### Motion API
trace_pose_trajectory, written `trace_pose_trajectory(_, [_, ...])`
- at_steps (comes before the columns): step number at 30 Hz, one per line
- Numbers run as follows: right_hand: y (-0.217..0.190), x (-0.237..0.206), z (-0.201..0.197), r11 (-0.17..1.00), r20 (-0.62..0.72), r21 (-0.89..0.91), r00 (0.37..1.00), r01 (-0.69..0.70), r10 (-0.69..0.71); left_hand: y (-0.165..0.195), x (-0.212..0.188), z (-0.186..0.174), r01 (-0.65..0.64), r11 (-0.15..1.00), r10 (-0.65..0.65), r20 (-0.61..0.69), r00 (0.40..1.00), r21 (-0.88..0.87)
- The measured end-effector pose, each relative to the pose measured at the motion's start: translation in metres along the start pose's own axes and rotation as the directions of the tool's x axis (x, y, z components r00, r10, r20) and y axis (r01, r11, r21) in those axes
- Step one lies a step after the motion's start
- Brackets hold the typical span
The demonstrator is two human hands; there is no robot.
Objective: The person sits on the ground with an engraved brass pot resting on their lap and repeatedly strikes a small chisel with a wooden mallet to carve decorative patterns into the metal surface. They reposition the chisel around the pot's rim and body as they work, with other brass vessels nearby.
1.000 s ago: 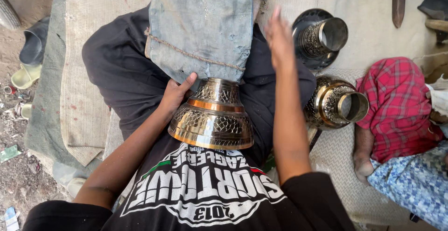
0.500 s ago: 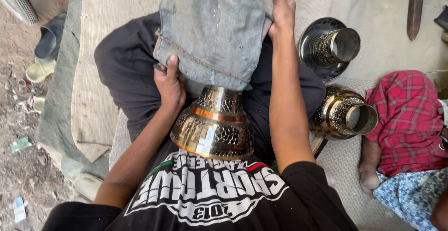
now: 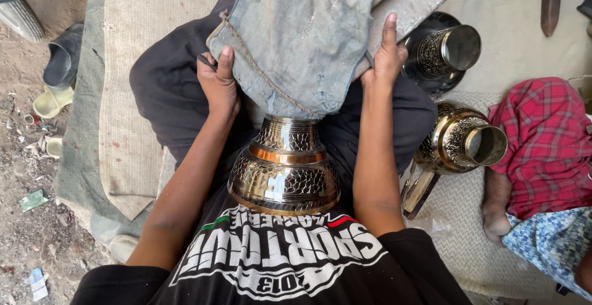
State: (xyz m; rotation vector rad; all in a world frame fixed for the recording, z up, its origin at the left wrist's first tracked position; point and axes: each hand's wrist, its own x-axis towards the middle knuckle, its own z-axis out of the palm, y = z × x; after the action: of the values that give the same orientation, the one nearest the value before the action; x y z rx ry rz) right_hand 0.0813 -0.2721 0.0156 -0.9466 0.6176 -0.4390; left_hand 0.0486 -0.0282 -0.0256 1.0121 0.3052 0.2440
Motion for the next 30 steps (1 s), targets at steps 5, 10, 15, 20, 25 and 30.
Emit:
trace_pose_trajectory(5, [0.001, 0.005, -0.006, 0.999, 0.064, -0.047, 0.998, 0.009, -0.006, 0.002, -0.005, -0.008, 0.098, 0.982, -0.093, -0.036, 0.995, 0.159])
trace_pose_trajectory(10, [0.013, -0.001, -0.044, 0.949, -0.026, -0.312, 0.999, -0.051, 0.045, 0.010, -0.013, -0.045, 0.174, 0.945, -0.179, -0.005, 0.984, 0.276])
trace_pose_trajectory(15, [0.018, -0.046, -0.148, -0.237, 0.322, -0.941, 0.850, 0.241, -0.416, 0.033, -0.046, -0.100, -0.238, 0.565, 0.168, 0.172, 0.971, 0.790])
trace_pose_trajectory(20, [0.008, -0.058, -0.256, -0.215, 0.142, -0.974, 0.932, 0.072, -0.334, 0.048, -0.033, -0.149, -0.317, 0.167, 0.273, 0.265, 0.925, 0.934])
trace_pose_trajectory(25, [-0.008, -0.055, -0.285, -0.170, 0.164, -0.981, 0.844, 0.088, -0.511, 0.027, -0.045, -0.153, -0.229, 0.631, 0.215, 0.117, 0.970, 0.741])
trace_pose_trajectory(30, [0.028, -0.122, -0.245, 0.537, 0.266, -0.787, 0.953, 0.303, -0.147, -0.016, -0.112, -0.141, 0.215, 0.799, -0.246, -0.021, 0.969, 0.561])
